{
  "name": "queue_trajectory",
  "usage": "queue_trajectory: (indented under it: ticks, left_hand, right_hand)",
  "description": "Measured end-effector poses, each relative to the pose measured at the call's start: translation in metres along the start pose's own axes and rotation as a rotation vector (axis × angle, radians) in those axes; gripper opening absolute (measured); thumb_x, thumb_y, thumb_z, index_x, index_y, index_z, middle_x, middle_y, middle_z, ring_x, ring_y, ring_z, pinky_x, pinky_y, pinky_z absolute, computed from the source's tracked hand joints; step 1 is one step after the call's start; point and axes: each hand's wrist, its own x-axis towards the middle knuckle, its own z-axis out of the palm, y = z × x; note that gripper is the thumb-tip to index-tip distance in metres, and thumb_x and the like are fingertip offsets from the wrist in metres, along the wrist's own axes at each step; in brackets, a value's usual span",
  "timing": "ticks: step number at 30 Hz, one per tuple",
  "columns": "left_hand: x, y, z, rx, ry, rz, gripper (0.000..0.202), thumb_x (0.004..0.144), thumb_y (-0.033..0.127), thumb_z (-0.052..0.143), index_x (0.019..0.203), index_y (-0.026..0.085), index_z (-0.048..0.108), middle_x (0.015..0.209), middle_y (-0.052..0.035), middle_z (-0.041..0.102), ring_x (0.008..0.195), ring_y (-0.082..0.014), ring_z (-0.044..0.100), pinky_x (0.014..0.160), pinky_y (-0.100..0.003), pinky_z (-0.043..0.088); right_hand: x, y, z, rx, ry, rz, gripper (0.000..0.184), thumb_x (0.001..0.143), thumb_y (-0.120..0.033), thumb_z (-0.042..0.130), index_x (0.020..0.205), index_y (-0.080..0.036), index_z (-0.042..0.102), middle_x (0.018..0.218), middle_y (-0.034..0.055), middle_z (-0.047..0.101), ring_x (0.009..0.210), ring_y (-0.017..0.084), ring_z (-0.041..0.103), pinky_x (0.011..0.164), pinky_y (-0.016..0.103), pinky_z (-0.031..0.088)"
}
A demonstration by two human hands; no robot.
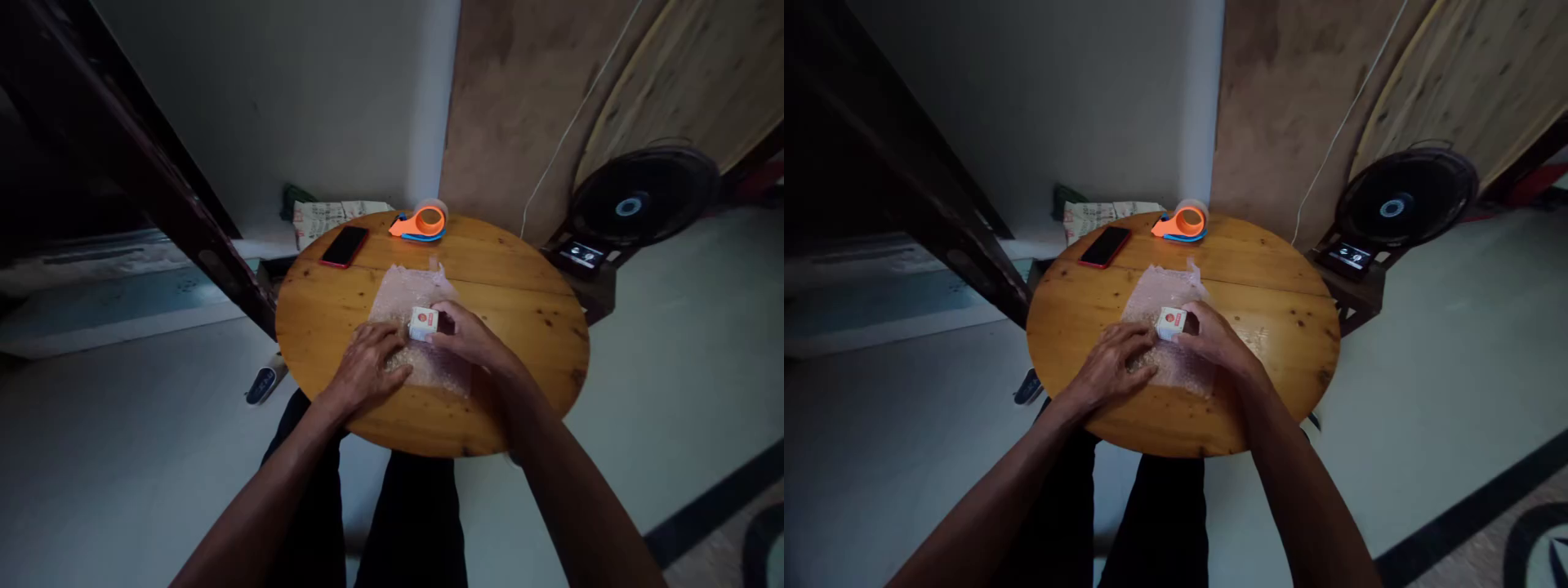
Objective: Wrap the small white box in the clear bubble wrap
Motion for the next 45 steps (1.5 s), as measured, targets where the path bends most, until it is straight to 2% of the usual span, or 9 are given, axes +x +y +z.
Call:
queue_trajectory:
  ticks: [6,16,22,28,31,34,40,43,45]
  left_hand:
    - [-0.001,0.000,-0.001,-0.008,0.030,0.011,0.035,0.078,0.033,0.065,0.110,0.020,0.064,0.129,-0.0082,0.056,0.121,-0.0261,0.048,0.106,-0.045,0.038]
    - [-0.024,0.015,-0.035,0.153,-0.073,0.130,0.029,0.076,0.026,0.065,0.103,0.019,0.064,0.129,-0.0100,0.057,0.126,-0.0291,0.046,0.113,-0.055,0.027]
    - [-0.013,0.015,-0.018,0.214,-0.004,0.221,0.011,0.083,0.015,0.054,0.083,0.019,0.064,0.118,-0.0056,0.064,0.118,-0.0237,0.054,0.113,-0.052,0.027]
    - [-0.005,0.014,-0.016,0.062,0.136,0.175,0.009,0.081,0.013,0.054,0.083,0.018,0.061,0.107,-0.0055,0.068,0.103,-0.0189,0.062,0.108,-0.046,0.035]
    - [0.005,0.016,-0.018,-0.010,0.175,0.122,0.009,0.081,0.013,0.053,0.082,0.019,0.060,0.083,-0.0007,0.069,0.083,-0.0150,0.065,0.105,-0.043,0.038]
    - [0.016,0.018,-0.019,-0.044,0.218,0.059,0.008,0.082,0.017,0.054,0.077,0.019,0.059,0.071,0.0011,0.065,0.072,-0.0147,0.061,0.095,-0.039,0.044]
    - [0.034,0.016,-0.020,-0.125,0.174,-0.043,0.008,0.082,0.019,0.055,0.076,0.018,0.059,0.074,-0.0008,0.064,0.073,-0.0149,0.059,0.074,-0.028,0.046]
    - [0.044,0.014,-0.019,-0.111,0.151,-0.020,0.010,0.082,0.022,0.058,0.072,0.018,0.059,0.071,-0.0009,0.063,0.069,-0.0143,0.058,0.071,-0.028,0.045]
    - [0.052,0.012,-0.018,-0.084,0.136,-0.004,0.012,0.082,0.024,0.059,0.072,0.018,0.060,0.071,-0.0019,0.064,0.069,-0.0148,0.058,0.070,-0.028,0.044]
  right_hand:
    - [0.000,0.001,0.000,-0.024,0.007,-0.023,0.038,0.074,-0.033,0.066,0.107,-0.018,0.057,0.098,0.0034,0.061,0.085,0.017,0.055,0.076,0.029,0.043]
    - [-0.001,0.003,-0.002,0.008,-0.035,-0.093,0.061,0.071,-0.021,0.065,0.129,-0.019,0.049,0.123,0.0086,0.058,0.110,0.023,0.055,0.095,0.038,0.043]
    - [-0.003,0.002,-0.005,0.094,-0.075,-0.084,0.063,0.071,-0.010,0.057,0.132,-0.022,0.047,0.126,0.0069,0.058,0.111,0.022,0.056,0.095,0.036,0.044]
    - [-0.002,-0.005,-0.003,0.053,-0.006,-0.022,0.052,0.073,-0.023,0.067,0.123,-0.021,0.054,0.113,0.0062,0.064,0.099,0.021,0.060,0.087,0.035,0.046]
    - [-0.001,-0.008,-0.001,0.034,0.018,-0.005,0.040,0.075,-0.025,0.066,0.114,-0.020,0.058,0.106,0.0058,0.065,0.093,0.020,0.060,0.083,0.033,0.047]
    - [-0.003,-0.011,-0.003,0.114,0.004,0.007,0.042,0.080,-0.032,0.063,0.120,-0.021,0.056,0.109,0.0062,0.065,0.094,0.020,0.061,0.083,0.034,0.048]
    - [-0.010,-0.025,-0.024,0.369,-0.024,0.074,0.040,0.084,-0.047,0.057,0.115,-0.023,0.059,0.121,0.0068,0.061,0.106,0.022,0.061,0.092,0.039,0.048]
    - [-0.010,-0.024,-0.027,0.372,-0.028,0.040,0.048,0.074,-0.043,0.069,0.118,-0.023,0.058,0.128,0.0076,0.058,0.119,0.024,0.054,0.102,0.041,0.041]
    - [-0.008,-0.021,-0.024,0.311,-0.004,0.048,0.048,0.069,-0.035,0.073,0.113,-0.023,0.059,0.124,0.0080,0.061,0.115,0.023,0.056,0.102,0.042,0.042]
